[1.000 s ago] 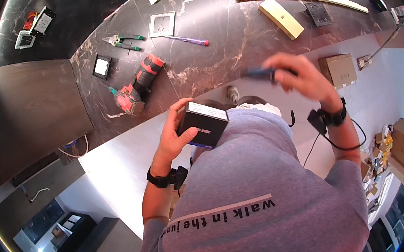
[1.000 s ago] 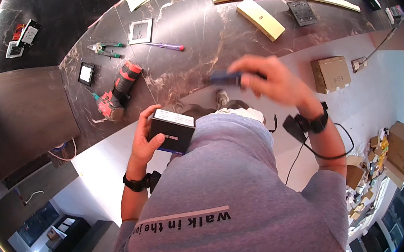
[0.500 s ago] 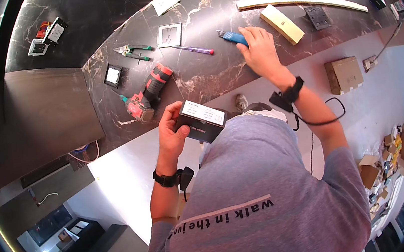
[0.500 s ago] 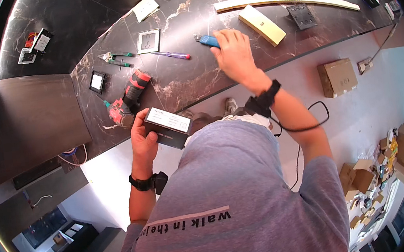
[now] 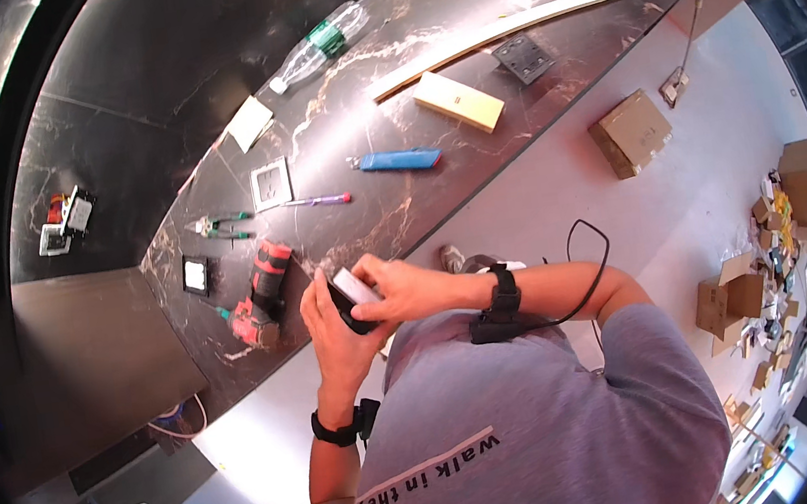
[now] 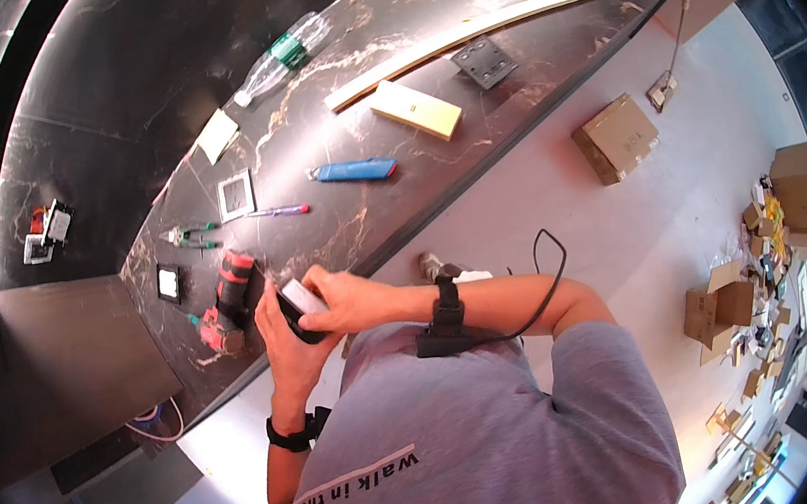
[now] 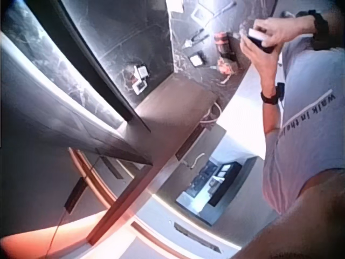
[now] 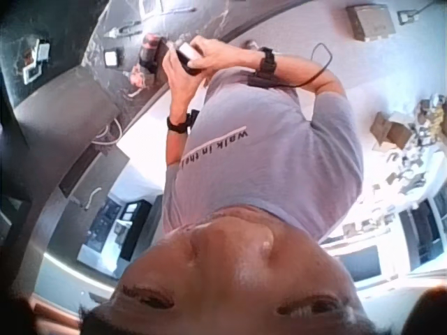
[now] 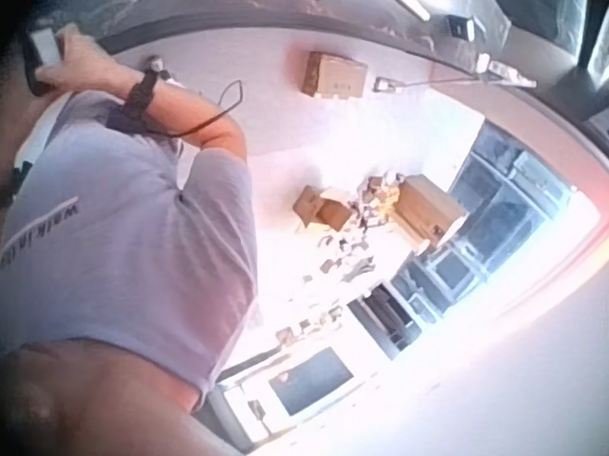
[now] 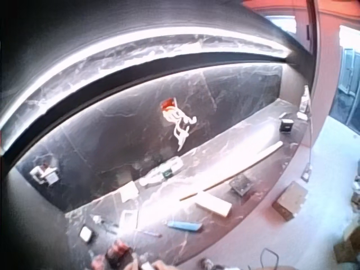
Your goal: Installing and wiring an electrical outlet or switch on a wall.
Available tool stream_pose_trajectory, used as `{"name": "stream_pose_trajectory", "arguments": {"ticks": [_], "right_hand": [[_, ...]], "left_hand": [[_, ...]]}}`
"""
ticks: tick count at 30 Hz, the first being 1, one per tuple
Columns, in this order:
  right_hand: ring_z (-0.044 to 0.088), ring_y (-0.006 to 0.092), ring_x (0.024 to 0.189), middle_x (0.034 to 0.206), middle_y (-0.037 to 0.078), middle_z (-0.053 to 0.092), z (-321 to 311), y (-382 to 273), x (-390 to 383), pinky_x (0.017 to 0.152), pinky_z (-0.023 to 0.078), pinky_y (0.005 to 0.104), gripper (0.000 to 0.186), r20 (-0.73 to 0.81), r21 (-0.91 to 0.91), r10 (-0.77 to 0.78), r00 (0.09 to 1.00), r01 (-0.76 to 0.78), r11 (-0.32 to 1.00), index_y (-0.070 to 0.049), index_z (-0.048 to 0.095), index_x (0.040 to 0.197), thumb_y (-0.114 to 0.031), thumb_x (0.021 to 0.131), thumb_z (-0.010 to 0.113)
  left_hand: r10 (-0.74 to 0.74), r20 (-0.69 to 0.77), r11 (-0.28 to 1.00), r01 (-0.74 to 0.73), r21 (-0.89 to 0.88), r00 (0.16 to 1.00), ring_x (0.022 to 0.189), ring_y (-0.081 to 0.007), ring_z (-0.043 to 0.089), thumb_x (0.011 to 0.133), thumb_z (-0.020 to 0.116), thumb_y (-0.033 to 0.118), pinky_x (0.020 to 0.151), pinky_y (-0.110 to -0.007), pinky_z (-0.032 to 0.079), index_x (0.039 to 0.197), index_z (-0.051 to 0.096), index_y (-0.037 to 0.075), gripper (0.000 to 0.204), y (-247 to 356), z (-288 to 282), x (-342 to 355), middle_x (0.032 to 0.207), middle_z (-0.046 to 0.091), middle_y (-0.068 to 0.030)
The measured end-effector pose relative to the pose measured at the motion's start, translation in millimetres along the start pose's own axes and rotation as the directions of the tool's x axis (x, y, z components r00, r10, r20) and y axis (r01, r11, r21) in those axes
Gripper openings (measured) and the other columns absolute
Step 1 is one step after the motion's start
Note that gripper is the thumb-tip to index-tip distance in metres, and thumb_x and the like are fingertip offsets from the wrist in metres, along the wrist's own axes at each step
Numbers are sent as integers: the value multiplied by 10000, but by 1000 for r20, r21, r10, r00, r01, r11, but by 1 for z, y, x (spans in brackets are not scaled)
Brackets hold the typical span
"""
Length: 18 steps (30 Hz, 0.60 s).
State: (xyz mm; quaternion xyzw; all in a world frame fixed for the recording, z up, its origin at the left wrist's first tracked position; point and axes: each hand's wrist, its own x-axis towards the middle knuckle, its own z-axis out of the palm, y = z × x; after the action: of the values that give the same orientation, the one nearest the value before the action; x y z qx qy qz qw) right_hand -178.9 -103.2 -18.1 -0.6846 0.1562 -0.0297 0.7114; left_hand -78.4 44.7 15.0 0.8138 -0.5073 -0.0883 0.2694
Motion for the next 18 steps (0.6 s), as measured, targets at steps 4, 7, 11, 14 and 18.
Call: {"name": "stream_pose_trajectory", "arguments": {"ticks": [4,7,11,14,18], "right_hand": [[668,324,1030,1080,257,672,-11,5,2,901,512,393,526,68,90,45,997,-51,995,51,484,1225,-341,910,638],[668,346,1011,1064,263,672,-16,-7,-2,884,516,396,513,125,-9,46,991,-45,999,52,495,1203,-338,901,633],[651,428,921,1002,274,661,-14,-11,-5,812,521,434,467,96,-160,-5,995,20,987,62,542,1122,-290,836,656],[651,417,810,911,238,667,-14,2,2,746,526,428,454,-17,-214,-213,977,205,955,48,562,1084,-268,783,687],[667,131,843,946,131,700,-36,-3,2,728,528,288,325,112,301,-105,988,67,951,29,568,1175,-74,870,609]], "left_hand": [[74,-63,997,-73,4,995,1207,-386,456,529,944,235,1004,-494,386,1390,389,22,1047,2,2,6,1281,473,-199],[108,-71,993,-104,52,992,1198,-375,464,517,940,173,998,-491,388,1355,421,53,993,2,2,3,1257,482,-179],[116,-51,986,-109,123,992,1210,-366,462,488,927,165,1002,-491,361,1361,439,71,1004,7,4,4,1294,483,-167],[186,-9,961,-180,209,983,1231,-363,455,480,896,158,1008,-501,339,1359,467,86,981,8,-2,15,1271,486,-161],[176,-101,983,-169,73,979,1223,-395,445,552,930,235,997,-500,390,1378,422,59,986,7,-3,17,1276,454,-188]]}}
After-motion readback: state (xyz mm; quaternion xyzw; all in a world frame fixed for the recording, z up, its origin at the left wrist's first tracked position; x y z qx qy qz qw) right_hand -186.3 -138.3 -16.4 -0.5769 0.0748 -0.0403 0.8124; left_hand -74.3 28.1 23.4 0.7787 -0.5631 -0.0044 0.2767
